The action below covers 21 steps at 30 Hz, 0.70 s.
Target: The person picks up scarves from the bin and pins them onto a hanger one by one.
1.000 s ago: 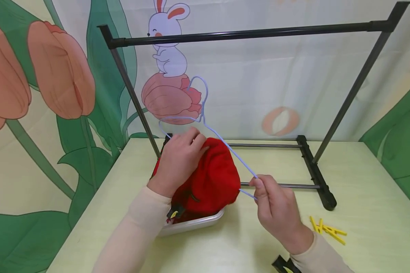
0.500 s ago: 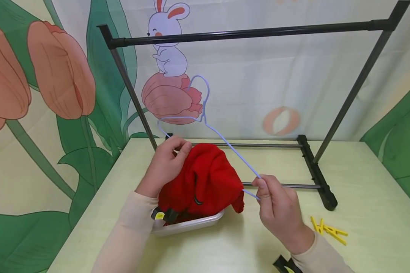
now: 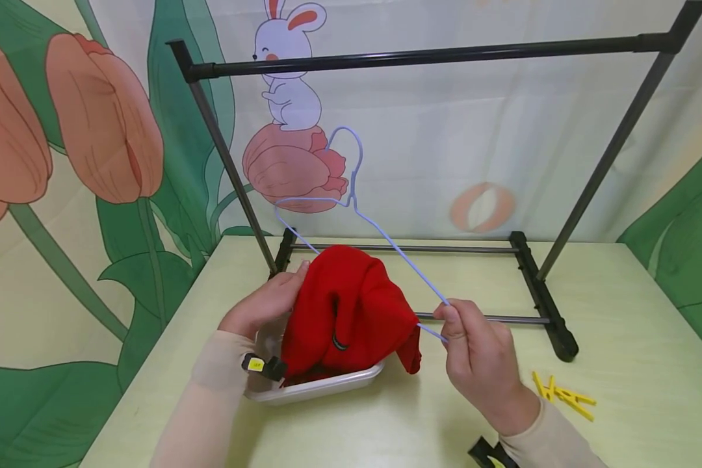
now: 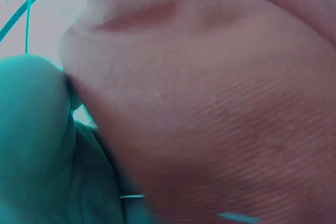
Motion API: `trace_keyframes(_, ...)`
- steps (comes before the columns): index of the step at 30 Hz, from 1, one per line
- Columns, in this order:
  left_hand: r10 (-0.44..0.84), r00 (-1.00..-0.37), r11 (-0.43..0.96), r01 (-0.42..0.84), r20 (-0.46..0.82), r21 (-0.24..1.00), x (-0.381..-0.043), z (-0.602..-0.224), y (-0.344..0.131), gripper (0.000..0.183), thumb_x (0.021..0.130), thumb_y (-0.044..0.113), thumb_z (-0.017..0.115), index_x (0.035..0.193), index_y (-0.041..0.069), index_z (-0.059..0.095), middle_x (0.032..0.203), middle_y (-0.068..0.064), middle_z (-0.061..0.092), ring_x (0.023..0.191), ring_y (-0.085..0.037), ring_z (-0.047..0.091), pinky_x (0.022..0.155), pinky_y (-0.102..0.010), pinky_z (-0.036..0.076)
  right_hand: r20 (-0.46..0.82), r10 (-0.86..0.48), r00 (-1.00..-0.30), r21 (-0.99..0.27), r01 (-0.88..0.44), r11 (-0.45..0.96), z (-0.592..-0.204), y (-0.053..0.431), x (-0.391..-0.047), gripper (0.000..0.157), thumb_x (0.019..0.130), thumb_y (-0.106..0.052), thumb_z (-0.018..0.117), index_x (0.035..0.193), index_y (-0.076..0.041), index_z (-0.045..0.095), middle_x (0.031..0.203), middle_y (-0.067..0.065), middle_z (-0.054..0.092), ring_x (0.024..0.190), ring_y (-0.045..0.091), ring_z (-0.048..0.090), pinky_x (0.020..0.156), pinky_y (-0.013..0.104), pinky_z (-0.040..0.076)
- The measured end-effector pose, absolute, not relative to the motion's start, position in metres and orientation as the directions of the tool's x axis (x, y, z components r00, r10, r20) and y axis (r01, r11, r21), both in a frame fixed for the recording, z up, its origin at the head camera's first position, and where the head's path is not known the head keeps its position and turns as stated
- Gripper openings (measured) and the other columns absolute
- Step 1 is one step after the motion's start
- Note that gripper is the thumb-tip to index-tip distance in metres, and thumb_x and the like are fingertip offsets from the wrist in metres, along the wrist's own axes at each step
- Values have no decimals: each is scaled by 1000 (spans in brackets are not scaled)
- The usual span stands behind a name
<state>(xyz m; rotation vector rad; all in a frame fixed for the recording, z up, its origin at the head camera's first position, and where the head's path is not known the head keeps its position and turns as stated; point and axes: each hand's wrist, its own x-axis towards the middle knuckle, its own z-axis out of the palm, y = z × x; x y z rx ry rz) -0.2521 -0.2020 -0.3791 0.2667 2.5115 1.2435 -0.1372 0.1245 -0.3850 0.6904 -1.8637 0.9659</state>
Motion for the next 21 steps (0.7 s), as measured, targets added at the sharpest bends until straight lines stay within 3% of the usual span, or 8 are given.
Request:
trace_keyframes(3,328,-926,537,20,-186,843,-255,-385,-203,59,115,52,38,109,6,74,91,-5,71,102,-23,66,92,-38,53,900,-73,-429,-326,-776,541,-385,125,-138,42,116,-31,48,95,0,67,60,-1,55,48,8,47,46,19,44)
trace_keyframes(6,292,-943,397,-34,-161,917,-255,-385,-201,38,115,36,50,119,3,70,88,-1,71,88,-19,67,80,-29,55,904,-72,-421,-319,-776,544,-385,127,-138,42,116,-31,48,95,0,67,60,-2,55,47,8,46,45,19,43)
trace_keyframes(10,204,-971,159,-88,-120,983,-252,-377,-196,22,110,18,61,129,8,61,98,3,72,91,-17,69,79,-26,60,907,-70,-415,-312,-776,548,-388,129,-139,43,116,-31,48,94,0,67,60,-2,55,47,8,45,44,19,43)
trace_keyframes(14,106,-994,88,1,-8,996,-249,-362,-188,27,104,14,69,129,11,60,107,1,67,103,-20,64,84,-27,60,919,-80,-386,-281,-784,553,-390,131,-141,45,117,-31,47,93,1,68,59,-2,54,48,7,45,44,18,42)
trace_keyframes(21,71,-960,154,280,272,948,-249,-340,-174,23,102,11,70,123,15,62,120,-2,65,113,-24,61,87,-26,61,911,-112,-396,-275,-787,552,-390,134,-140,44,117,-31,47,94,0,68,60,-3,55,48,6,46,45,17,43)
